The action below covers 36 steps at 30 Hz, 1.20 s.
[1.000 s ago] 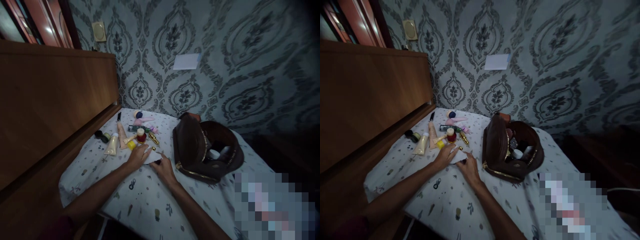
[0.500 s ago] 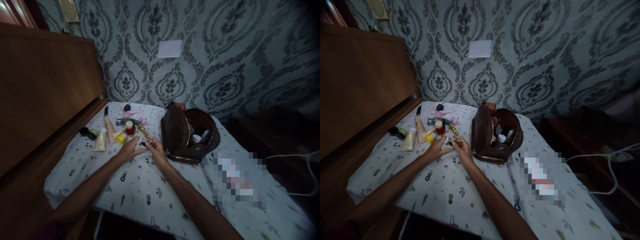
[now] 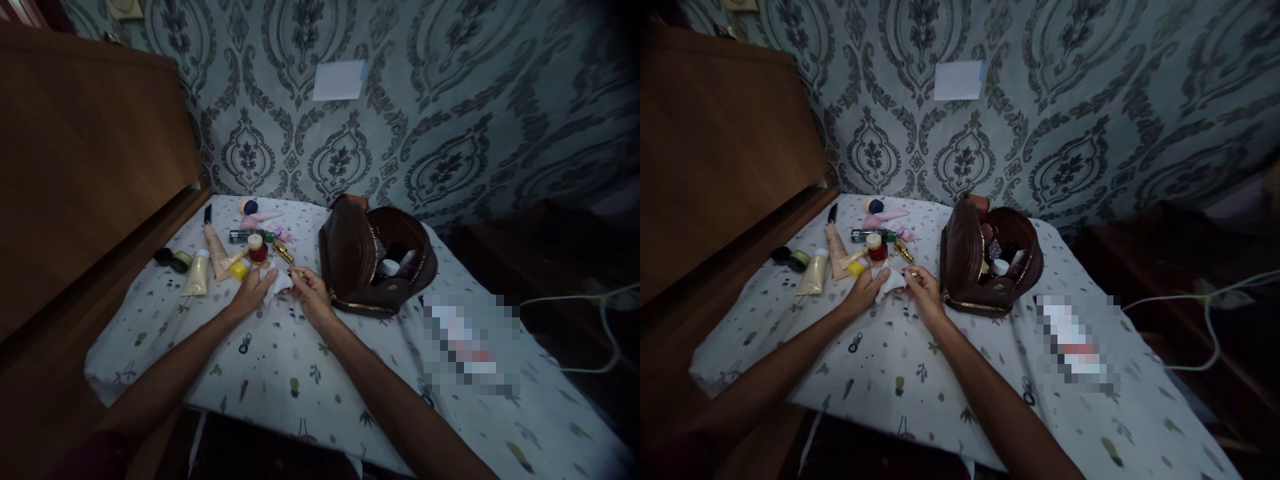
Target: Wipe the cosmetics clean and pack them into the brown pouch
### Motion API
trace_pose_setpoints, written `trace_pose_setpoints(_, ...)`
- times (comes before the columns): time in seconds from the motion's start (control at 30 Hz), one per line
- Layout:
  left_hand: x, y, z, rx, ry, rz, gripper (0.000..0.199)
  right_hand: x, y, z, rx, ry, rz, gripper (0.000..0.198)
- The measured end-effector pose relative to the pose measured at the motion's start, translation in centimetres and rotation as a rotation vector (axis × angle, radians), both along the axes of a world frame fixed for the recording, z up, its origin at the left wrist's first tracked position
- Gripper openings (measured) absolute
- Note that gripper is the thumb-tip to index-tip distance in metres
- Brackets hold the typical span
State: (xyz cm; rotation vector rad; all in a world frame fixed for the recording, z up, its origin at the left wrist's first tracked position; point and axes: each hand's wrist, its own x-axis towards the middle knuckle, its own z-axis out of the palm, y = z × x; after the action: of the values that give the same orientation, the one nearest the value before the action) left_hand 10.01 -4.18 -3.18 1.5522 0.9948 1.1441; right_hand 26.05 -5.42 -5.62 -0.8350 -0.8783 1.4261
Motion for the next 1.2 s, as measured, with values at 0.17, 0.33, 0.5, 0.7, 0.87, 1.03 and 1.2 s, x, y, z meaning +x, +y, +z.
trace_pose_setpoints(0.17,0.4,0.6,-0.7,-0.178,-0.156,0.086,0.052,0.1,0.0,0.2,-0.008,0.112,0.083,0.042)
trace_pose_setpoints(0.33,1.0,0.6,-0.6,-0.33,-0.3,0.101,0.057,0.2,0.0,0.3,0.018,0.128,0.114,0.041)
trace_pose_setpoints(0.5,1.3,-0.1,0.3,-0.419,-0.369,0.073,0.059,-0.1,-0.1,0.3,0.039,0.116,0.085,0.039)
trace_pose_setpoints(0.7,1.6,-0.6,0.2,-0.485,-0.362,0.021,0.059,-0.5,0.0,0.1,0.089,0.032,-0.067,0.041)
trace_pose_setpoints(0.87,1.6,-0.6,0.0,-0.479,-0.286,0.112,0.062,-0.4,-0.3,0.4,0.134,-0.149,-0.109,0.034)
trace_pose_setpoints(1.03,1.6,-0.5,0.3,-0.504,-0.273,0.157,0.058,-0.3,-0.4,0.6,0.162,-0.257,-0.128,0.033)
trace_pose_setpoints(1.2,1.5,-0.4,0.4,-0.483,-0.284,0.172,0.058,-0.2,-0.3,0.6,0.156,-0.28,-0.156,0.029)
